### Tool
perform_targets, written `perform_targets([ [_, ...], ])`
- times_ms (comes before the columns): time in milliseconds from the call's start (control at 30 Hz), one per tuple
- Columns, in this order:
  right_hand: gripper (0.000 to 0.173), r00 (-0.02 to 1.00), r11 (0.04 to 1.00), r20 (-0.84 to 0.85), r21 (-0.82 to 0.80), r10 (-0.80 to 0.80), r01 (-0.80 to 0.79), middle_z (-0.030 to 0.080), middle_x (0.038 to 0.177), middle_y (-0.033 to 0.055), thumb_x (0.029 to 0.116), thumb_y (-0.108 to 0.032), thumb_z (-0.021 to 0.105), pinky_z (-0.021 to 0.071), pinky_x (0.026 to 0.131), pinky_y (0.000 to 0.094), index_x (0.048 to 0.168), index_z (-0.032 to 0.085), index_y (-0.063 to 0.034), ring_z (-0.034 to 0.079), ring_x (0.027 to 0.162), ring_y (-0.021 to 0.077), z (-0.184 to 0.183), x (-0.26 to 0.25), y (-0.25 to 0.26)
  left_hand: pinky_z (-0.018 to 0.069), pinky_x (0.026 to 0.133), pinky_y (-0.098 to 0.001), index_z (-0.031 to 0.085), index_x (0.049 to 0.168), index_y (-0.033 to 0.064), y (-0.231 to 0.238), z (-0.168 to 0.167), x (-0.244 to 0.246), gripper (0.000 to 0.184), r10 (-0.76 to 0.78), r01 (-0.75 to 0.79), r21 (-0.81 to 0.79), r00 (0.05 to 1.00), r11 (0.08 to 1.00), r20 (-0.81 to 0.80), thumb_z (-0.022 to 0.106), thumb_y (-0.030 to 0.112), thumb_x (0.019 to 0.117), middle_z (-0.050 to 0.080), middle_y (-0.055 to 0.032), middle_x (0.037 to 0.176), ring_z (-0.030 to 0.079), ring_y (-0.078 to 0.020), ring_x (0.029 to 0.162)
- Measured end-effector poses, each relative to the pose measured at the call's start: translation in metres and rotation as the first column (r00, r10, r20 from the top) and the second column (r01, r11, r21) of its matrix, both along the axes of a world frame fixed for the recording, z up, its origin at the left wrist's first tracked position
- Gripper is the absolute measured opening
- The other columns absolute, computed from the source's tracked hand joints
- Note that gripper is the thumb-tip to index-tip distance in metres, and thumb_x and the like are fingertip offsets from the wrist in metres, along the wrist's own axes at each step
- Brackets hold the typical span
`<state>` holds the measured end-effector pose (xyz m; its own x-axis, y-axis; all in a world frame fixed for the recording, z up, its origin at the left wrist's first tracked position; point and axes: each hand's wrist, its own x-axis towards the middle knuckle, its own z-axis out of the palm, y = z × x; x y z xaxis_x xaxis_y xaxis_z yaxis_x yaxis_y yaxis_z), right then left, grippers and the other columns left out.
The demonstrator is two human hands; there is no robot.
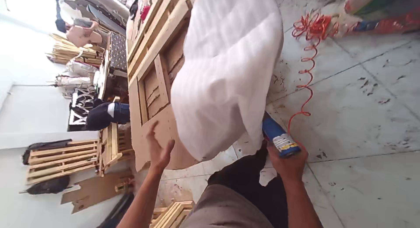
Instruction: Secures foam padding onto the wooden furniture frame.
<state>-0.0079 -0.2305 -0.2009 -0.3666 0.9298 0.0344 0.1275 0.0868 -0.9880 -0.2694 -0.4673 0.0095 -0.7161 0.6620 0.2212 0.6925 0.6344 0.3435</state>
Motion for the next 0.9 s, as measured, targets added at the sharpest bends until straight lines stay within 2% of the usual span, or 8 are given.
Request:
perform_targets([
  [167,0.047,0.993,1.000,0.113,0.010,0.018,-0.019,0.075,0.093,0.0153,0.0755,-0.027,0.077,0.0605,0.082,0.0320,0.106,0.069,0.0083,0.074,0.087,0.0104,0.023,0.009,-0.007,0.0156,0.127,-0.0613,0.055,0.144,0.0006,0.007,-0.054,0.032,0.105,0.025,-0.008,-0.054,0.950,0.999,0.311,0.055,0.084,0.0800,0.041,-0.0222,0.160,0.024,-0.0398,0.155],
  [267,0.041,0.985,0.998,0.168,0.045,0.030,-0.038,0.076,0.091,0.0117,0.0752,-0.025,0.077,0.0611,0.079,0.0352,0.104,0.072,0.0031,0.074,0.085,0.0119,0.044,0.016,-0.014,0.0494,0.110,-0.0460,0.068,0.116,-0.0034,0.050,-0.064,0.090,0.054,-0.006,-0.161,0.331,0.893,0.930,0.450,0.086,0.032,0.0792,0.072,-0.0145,0.118,0.065,-0.0239,0.119],
  [300,0.040,0.984,0.997,0.178,0.067,0.024,-0.037,0.076,0.090,0.0117,0.0746,-0.025,0.077,0.0609,0.078,0.0370,0.104,0.073,0.0022,0.074,0.083,0.0134,0.051,0.019,-0.016,0.0624,0.093,-0.0407,0.067,0.109,-0.0043,0.059,-0.059,0.105,0.035,-0.043,-0.221,0.450,0.862,0.865,0.506,0.081,0.015,0.0836,0.076,-0.0103,0.100,0.075,-0.0188,0.097],
  [400,0.039,0.985,0.983,0.171,0.175,0.019,-0.049,0.078,0.092,0.0101,0.0768,-0.027,0.076,0.0624,0.078,0.0382,0.106,0.076,-0.0013,0.075,0.084,0.0145,0.073,0.038,-0.021,0.0667,0.074,-0.0368,0.057,0.114,-0.0082,0.052,-0.011,0.119,0.023,-0.042,-0.262,0.562,0.882,0.784,0.470,0.064,0.003,0.0959,0.076,-0.0044,0.087,0.075,-0.0139,0.076],
  [533,0.043,0.983,0.966,0.184,0.252,0.019,-0.066,0.078,0.094,0.0120,0.0743,-0.027,0.074,0.0611,0.072,0.0478,0.109,0.077,-0.0028,0.076,0.083,0.0237,0.101,0.060,-0.028,0.0606,0.075,-0.0236,0.057,0.116,-0.0156,0.036,0.094,0.073,0.035,-0.040,0.047,0.241,0.999,0.969,-0.036,0.064,0.014,0.0990,0.071,-0.0046,0.088,0.068,-0.0007,0.076],
  [667,0.038,0.986,0.972,0.141,0.206,0.087,-0.115,0.079,0.097,0.0059,0.0771,-0.030,0.075,0.0610,0.069,0.0493,0.110,0.078,-0.0122,0.076,0.084,0.0214,0.120,0.057,-0.029,0.0579,0.074,-0.0475,0.067,0.111,-0.0022,0.062,0.211,0.017,0.043,-0.156,0.105,-0.258,0.970,0.960,-0.185,0.062,0.040,0.1005,0.071,-0.0170,0.091,0.069,-0.0209,0.077],
  [767,0.039,0.974,0.974,0.130,0.112,0.183,-0.198,0.079,0.097,0.0050,0.0756,-0.030,0.078,0.0593,0.069,0.0552,0.113,0.079,-0.0162,0.076,0.085,0.0253,0.125,0.028,-0.032,0.0552,0.059,-0.0546,0.071,0.109,0.0109,0.113,0.270,-0.028,0.033,-0.227,0.133,-0.446,0.960,0.885,-0.163,0.060,0.041,0.1004,0.072,-0.0120,0.086,0.065,-0.0247,0.062],
  [900,0.038,0.939,0.943,0.091,0.000,0.332,-0.334,0.078,0.100,0.0065,0.0794,-0.032,0.076,0.0580,0.075,0.0582,0.115,0.078,-0.0184,0.075,0.092,0.0285,0.124,-0.029,-0.048,0.0509,0.076,-0.0658,0.061,0.121,-0.0008,0.205,0.312,-0.019,0.036,-0.201,-0.029,-0.551,0.914,0.834,-0.353,0.063,0.030,0.1031,0.068,-0.0275,0.099,0.066,-0.0430,0.085],
])
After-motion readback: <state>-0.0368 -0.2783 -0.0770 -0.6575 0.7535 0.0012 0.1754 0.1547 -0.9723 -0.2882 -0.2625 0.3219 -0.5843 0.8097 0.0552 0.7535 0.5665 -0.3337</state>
